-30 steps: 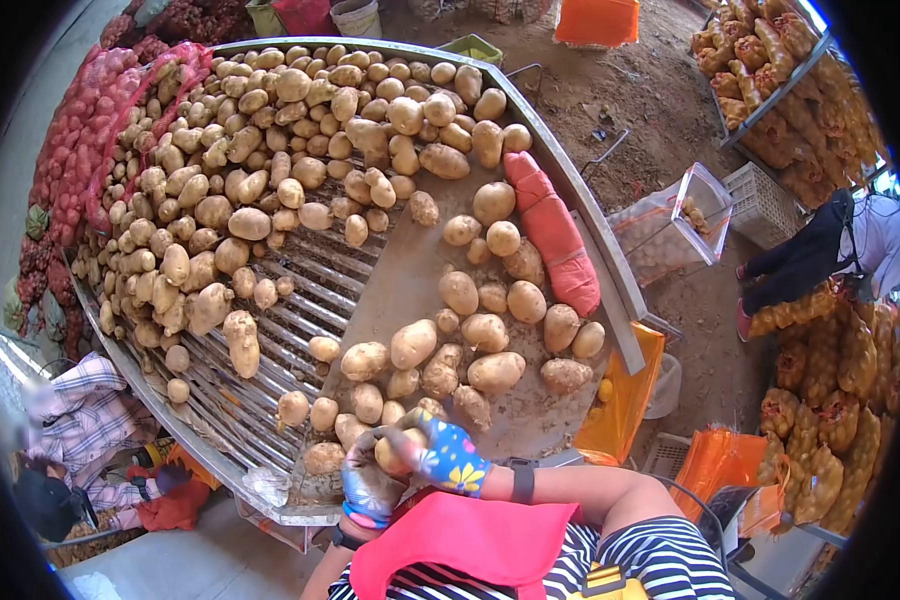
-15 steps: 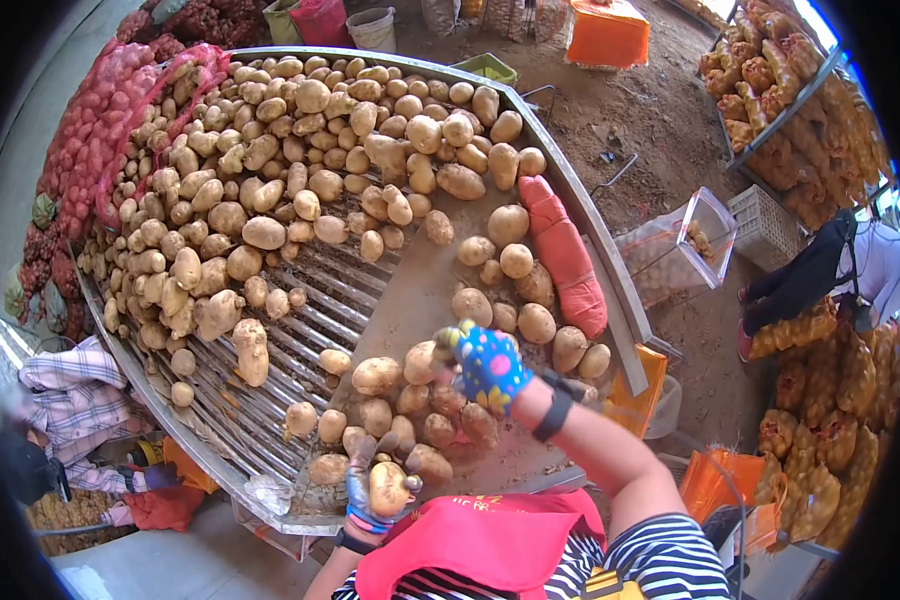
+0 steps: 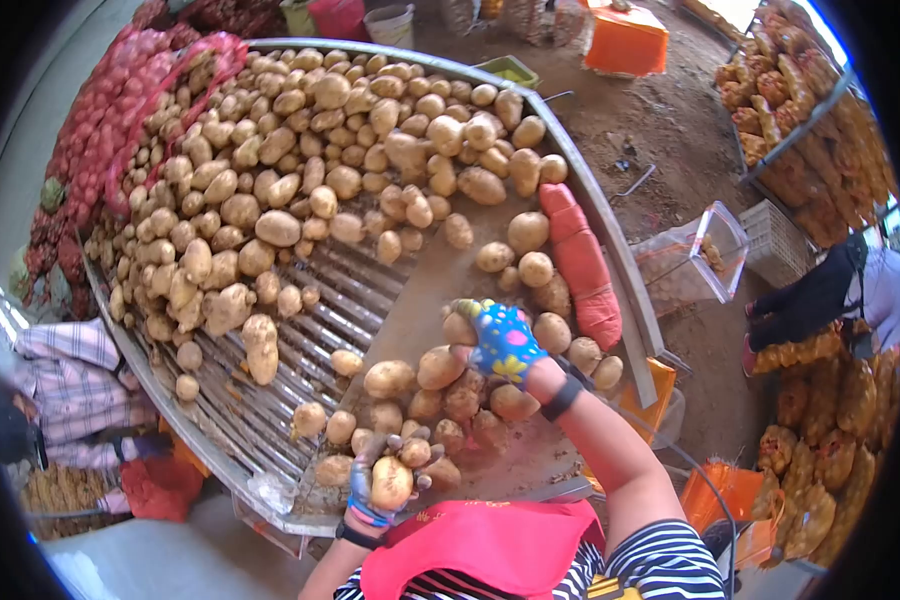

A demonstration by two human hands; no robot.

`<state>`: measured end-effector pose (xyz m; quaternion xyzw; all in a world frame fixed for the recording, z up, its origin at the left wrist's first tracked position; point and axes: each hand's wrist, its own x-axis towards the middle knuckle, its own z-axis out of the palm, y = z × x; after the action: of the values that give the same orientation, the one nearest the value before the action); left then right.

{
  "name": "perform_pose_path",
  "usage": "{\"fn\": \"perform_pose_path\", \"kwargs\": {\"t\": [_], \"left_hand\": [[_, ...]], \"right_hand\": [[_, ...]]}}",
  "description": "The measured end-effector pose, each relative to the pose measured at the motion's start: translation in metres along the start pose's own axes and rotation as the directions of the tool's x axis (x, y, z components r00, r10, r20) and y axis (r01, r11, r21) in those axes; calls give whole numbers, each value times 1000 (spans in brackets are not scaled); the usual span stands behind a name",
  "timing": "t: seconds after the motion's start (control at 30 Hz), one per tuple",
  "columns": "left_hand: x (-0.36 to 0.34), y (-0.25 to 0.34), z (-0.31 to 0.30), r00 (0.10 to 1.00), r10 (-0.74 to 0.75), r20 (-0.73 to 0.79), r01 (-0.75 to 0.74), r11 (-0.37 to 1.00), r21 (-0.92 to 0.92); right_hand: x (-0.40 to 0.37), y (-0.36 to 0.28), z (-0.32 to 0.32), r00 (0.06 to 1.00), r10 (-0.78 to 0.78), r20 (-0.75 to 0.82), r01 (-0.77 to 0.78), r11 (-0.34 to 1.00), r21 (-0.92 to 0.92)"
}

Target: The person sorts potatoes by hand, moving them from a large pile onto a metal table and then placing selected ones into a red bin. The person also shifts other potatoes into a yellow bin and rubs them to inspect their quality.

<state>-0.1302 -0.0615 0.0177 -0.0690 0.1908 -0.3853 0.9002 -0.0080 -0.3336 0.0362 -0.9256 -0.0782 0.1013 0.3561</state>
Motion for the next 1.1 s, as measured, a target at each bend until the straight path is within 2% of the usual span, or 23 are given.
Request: {"fn": "perform_pose_path", "kwargs": {"t": [0.03,0.07,0.13,0.17,0.2,0.23,0.27,0.3,0.37,0.4,0.43,0.5,0.57,0.67,0.8,0.87,0.97,1.1], "left_hand": [[4,0,7,1000,-6,21,6,1000,24],[6,-4,19,981,73,-181,-28,970,241],[8,-5,24,968,65,-244,5,961,278],[10,-10,33,949,86,-303,10,954,301],[11,-11,26,962,35,-269,43,959,280],[6,-4,18,941,22,-337,152,862,483],[6,-4,16,921,-1,-390,208,848,488],[9,-5,17,899,-26,-437,263,831,491],[13,-9,24,903,-43,-428,288,800,527],[16,-11,28,905,-55,-421,301,783,545],[13,-11,31,874,-12,-485,336,737,587],[8,-20,43,887,68,-457,312,641,701],[1,-21,31,865,-79,-495,379,748,544],[-1,-29,38,848,-170,-502,361,879,313],[-2,-31,37,866,-182,-466,343,894,288],[0,-32,34,857,-139,-497,316,902,293],[-2,-26,16,851,-112,-513,319,886,336],[-2,-16,12,851,-99,-515,352,836,421]], "right_hand": [[-12,-6,5,994,-93,-56,105,958,268],[-24,-15,6,989,-142,-43,148,921,361],[-41,-30,20,970,-226,-87,239,840,487],[-50,-37,25,944,-291,-153,328,868,373],[-58,-42,28,930,-337,-145,364,900,240],[-62,-44,29,913,-384,-138,398,912,95],[-63,-49,30,870,-462,-174,470,883,7],[-64,-52,34,845,-514,-147,512,857,-58],[-73,-57,41,792,-605,-81,582,788,-199],[-77,-57,45,786,-618,-10,600,766,-231],[-79,-56,47,775,-630,40,618,744,-256],[-85,-63,42,803,-590,86,595,785,-174],[-87,-66,37,811,-574,117,584,806,-96],[-90,-55,46,799,-585,137,591,807,-4],[-91,-53,37,819,-547,176,532,837,126],[-89,-50,39,826,-536,175,505,842,190],[-87,-48,43,840,-508,191,465,855,230],[-85,-44,49,858,-468,211,438,882,175]]}}
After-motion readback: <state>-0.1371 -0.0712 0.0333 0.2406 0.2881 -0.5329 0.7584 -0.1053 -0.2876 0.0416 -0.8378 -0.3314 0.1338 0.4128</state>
